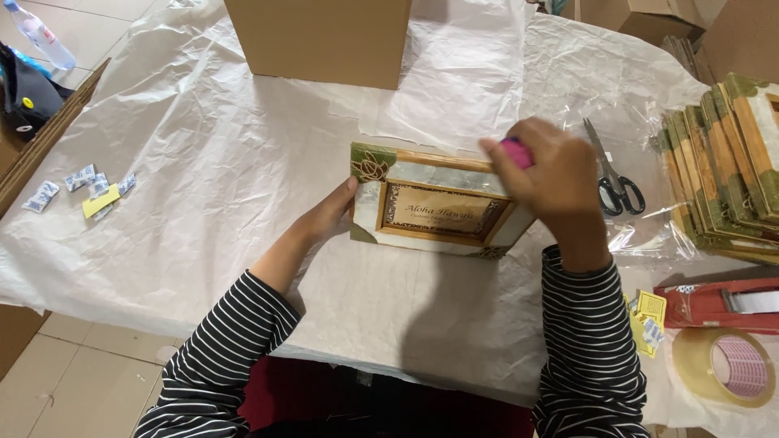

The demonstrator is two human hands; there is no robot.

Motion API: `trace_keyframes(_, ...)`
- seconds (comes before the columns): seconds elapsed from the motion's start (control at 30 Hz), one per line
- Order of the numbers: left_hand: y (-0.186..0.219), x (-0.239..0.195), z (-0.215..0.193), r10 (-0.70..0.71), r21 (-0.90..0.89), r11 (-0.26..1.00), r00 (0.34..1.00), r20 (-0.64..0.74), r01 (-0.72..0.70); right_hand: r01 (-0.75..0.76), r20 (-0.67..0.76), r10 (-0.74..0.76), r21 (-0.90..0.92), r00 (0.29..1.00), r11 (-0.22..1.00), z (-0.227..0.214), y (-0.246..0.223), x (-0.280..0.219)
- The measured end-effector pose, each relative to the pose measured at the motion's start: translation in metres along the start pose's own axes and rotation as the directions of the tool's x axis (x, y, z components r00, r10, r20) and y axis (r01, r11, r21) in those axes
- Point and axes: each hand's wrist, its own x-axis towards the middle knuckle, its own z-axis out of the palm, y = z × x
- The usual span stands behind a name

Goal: A person is meticulously cleaning a picture frame using a small cloth, wiping both the front and back surfaces.

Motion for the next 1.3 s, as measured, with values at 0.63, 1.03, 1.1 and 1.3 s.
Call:
trace_keyframes(0.63, 0.004, 0.018, -0.014, 0.326, 0.101, 0.939, 0.945, 0.035, -0.328, 0.050, -0.052, -0.045, 0.109, 0.998, 0.993, -0.040, -0.022, 0.008)
trace_keyframes(1.03, 0.034, 0.007, 0.015, 0.067, 0.033, 0.997, 0.993, -0.098, -0.064, -0.103, 0.217, 0.064, 0.174, 0.974, 0.979, -0.018, -0.027, 0.008)
trace_keyframes(1.1, 0.060, -0.008, 0.031, 0.037, 0.071, 0.997, 0.992, -0.123, -0.028, 0.210, -0.004, -0.214, -0.167, 0.977, 0.963, -0.001, -0.015, 0.006)
trace_keyframes(1.3, 0.063, -0.008, 0.034, -0.007, 0.068, 0.998, 0.987, -0.158, 0.018, 0.294, -0.034, -0.320, -0.317, 0.947, 0.902, -0.002, -0.014, 0.007)
